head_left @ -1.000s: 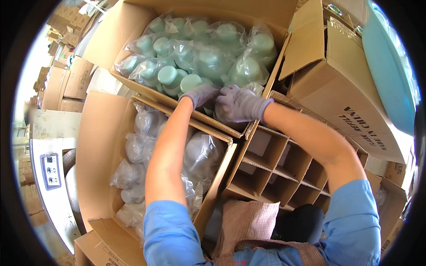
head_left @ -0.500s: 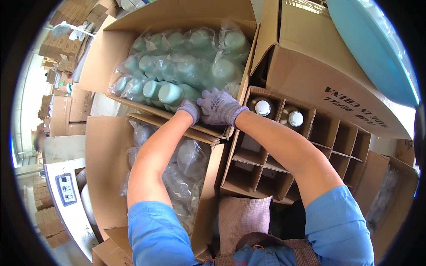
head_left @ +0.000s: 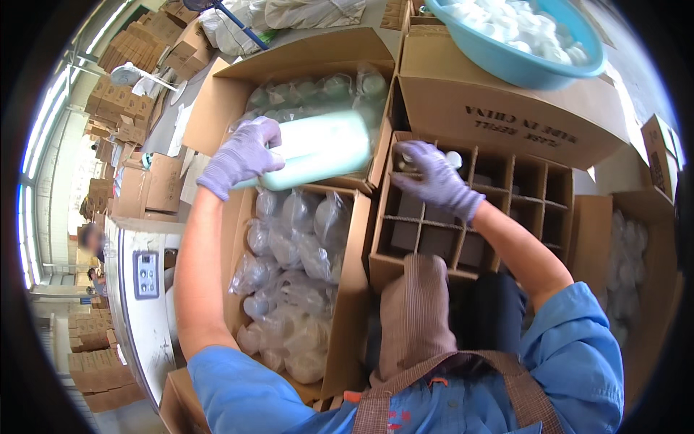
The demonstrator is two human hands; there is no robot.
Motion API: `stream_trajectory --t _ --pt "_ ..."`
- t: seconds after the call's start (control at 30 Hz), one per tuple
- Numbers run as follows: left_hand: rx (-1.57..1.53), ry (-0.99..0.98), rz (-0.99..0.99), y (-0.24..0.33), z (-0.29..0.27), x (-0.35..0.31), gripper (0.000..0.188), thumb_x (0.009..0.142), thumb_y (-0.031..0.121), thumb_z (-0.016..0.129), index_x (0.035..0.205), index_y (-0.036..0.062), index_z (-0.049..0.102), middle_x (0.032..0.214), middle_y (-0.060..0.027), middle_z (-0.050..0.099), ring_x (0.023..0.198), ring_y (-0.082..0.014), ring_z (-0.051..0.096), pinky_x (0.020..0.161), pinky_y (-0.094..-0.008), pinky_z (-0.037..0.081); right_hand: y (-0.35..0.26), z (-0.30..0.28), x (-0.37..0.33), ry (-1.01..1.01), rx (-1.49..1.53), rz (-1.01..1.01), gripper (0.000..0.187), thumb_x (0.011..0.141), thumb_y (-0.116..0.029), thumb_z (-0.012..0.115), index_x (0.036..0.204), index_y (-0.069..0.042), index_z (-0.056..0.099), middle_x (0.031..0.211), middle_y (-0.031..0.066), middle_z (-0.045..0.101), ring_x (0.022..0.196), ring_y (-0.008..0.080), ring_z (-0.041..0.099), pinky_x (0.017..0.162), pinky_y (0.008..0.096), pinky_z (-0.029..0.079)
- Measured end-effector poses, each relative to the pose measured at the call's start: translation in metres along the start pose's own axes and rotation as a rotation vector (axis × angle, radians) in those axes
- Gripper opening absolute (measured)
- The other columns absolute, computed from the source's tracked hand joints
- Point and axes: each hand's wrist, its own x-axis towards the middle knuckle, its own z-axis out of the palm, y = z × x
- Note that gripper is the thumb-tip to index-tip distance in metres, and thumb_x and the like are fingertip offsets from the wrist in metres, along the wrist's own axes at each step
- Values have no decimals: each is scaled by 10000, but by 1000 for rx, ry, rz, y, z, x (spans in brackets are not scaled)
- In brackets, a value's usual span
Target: The person assembles thermos flasks by inserting inner liners into outer shells, screwing on lids, and wrapping the finished units in plastic bags. They handle both white and green flasks, placing the wrapped items into cardboard boxes.
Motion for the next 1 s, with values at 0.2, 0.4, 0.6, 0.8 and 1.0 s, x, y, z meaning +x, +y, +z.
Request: stream_trajectory --t 0.2,0.4,0.6,0.8,1.0 --pt "-1261 -250 59 97 44 -113 480 688 212 681 1105 -24 650 1047 -87 670 886 -166 630 838 -292 507 -147 -162 -92 207 414 -54 710 763 -444 820 1281 -16 589 1467 183 451 1346 324 453 1119 436 356" --pt "-1493 -137 -33 228 207 -187 392 988 219 562 1302 -16 561 1143 -105 648 1064 -195 626 950 -337 516 -255 -167 -207 49 -351 -64 275 749 -280 796 836 -89 618 962 87 636 833 318 660 724 447 540" --pt "-1849 143 130 271 230 -176 308 1007 156 526 1239 -34 597 1283 -130 612 1167 -199 573 958 -315 496 -266 -128 -227 -49 -58 43 302 842 -254 742 1027 -39 639 886 135 633 726 285 680 625 363 547" --pt "-2076 140 -35 259 240 -159 284 973 61 493 1210 -26 624 1411 -183 507 1265 -258 534 1075 -371 411 -57 -105 -109 142 45 359 210 884 -137 692 1050 -11 663 889 98 660 798 140 615 729 281 514" --pt "-1369 204 425 262 185 -145 299 998 298 531 997 29 662 1341 -230 560 1313 -351 476 1085 -442 376 121 -16 -31 -212 -634 594 660 790 -386 732 1345 -105 511 1264 199 584 1187 390 572 1005 469 470"
